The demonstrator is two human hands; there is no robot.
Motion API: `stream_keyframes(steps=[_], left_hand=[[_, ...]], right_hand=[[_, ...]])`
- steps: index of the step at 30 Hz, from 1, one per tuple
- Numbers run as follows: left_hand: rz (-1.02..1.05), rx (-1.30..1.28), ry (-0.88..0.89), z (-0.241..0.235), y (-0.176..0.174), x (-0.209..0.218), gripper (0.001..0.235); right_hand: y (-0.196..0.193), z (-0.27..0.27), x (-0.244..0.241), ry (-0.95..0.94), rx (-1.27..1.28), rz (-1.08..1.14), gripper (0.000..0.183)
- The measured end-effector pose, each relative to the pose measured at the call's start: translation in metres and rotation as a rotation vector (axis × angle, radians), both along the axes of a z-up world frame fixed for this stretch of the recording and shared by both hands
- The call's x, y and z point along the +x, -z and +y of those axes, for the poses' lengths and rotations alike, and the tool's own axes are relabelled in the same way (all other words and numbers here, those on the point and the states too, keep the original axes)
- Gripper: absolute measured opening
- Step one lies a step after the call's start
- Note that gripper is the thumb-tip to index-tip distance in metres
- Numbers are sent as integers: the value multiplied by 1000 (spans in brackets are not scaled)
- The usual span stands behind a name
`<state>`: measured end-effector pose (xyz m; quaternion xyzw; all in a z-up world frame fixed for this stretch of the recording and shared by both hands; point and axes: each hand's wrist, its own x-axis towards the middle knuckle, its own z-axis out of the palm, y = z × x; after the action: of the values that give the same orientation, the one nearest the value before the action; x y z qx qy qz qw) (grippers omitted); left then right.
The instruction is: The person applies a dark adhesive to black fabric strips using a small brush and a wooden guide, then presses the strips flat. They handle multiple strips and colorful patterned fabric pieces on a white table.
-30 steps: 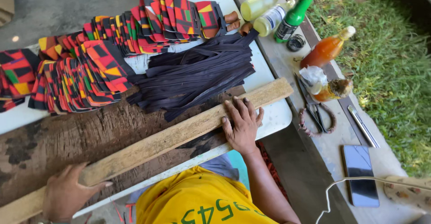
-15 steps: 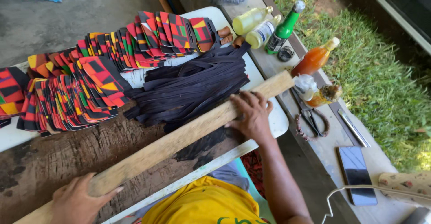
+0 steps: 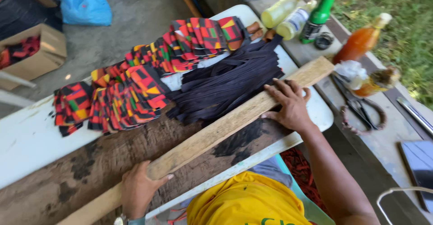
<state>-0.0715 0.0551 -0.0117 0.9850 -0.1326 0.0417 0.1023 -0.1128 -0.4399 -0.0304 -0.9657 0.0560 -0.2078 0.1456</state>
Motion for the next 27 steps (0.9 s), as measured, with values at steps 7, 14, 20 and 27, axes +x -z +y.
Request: stream_keyframes(steps=[7,14,20,27], left_hand=[[-77,-459,149,53,19,21,99],[145,-461,-361,103,18,91,128],[-30,-1195,-436,102,58,180,101],[19,-1290,-582,102,86,220,108]], right_hand=[[-35,23,-5,14,-118,10,94],[-68,105,20,-368,322,-196,78],[-55,193,120,-656,314,-111,99],[-30,221,197,-645,370,269,114]])
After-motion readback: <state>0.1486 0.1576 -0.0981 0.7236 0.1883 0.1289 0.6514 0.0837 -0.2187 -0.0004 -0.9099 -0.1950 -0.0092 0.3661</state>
